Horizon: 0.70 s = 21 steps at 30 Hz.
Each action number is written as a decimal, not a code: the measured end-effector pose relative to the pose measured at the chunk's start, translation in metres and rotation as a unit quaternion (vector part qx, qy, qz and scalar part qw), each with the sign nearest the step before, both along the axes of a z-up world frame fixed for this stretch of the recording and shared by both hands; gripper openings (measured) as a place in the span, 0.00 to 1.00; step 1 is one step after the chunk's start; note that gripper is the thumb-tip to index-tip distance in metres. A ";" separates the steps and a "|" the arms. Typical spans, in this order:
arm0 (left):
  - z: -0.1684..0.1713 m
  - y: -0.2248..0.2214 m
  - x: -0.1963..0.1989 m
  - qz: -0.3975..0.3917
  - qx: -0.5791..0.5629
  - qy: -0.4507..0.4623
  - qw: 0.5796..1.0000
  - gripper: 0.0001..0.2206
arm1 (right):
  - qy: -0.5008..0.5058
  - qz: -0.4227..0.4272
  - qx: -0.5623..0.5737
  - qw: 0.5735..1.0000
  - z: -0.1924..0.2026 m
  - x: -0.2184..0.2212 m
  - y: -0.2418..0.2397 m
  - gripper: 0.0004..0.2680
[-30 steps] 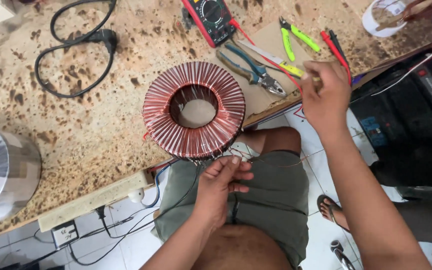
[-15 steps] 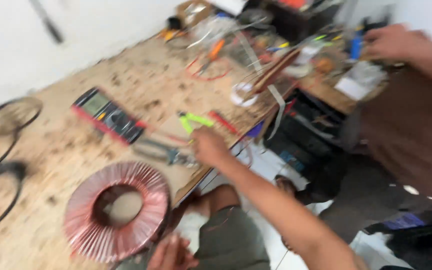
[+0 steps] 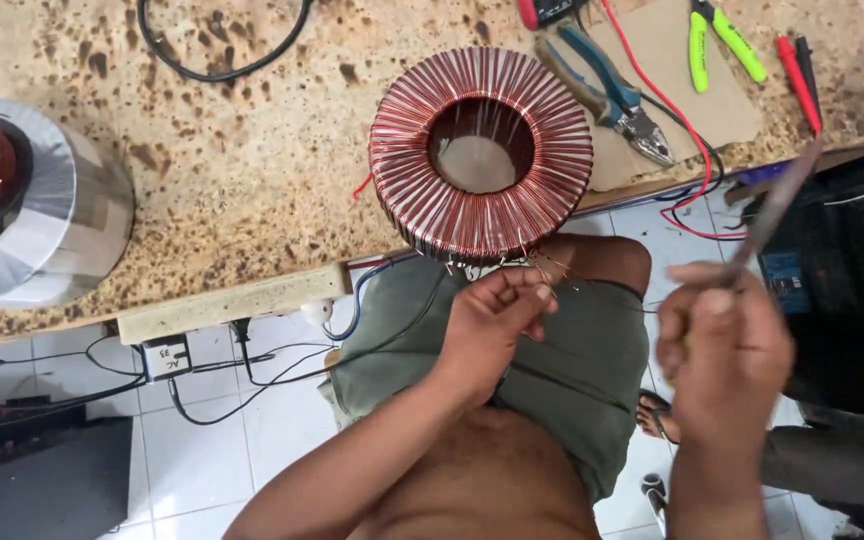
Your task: Tapping a toroidal transformer coil with pliers and manipulating the wire leads.
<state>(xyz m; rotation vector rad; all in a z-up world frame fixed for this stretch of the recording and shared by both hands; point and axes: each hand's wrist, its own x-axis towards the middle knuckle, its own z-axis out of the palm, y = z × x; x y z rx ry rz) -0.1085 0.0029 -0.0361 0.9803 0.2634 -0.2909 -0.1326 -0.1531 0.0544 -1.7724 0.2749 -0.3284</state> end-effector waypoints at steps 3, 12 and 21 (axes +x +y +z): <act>0.004 -0.001 -0.001 -0.005 0.019 0.000 1.000 0.06 | 0.034 0.008 -0.079 0.996 -0.045 -0.021 0.009 0.10; 0.002 -0.008 -0.006 0.024 0.125 -0.045 0.991 0.05 | -0.078 0.010 -0.181 0.980 -0.083 0.006 0.021 0.08; 0.017 -0.005 -0.009 0.020 0.162 -0.049 0.985 0.06 | -0.023 0.000 -0.101 0.995 -0.077 0.010 0.026 0.08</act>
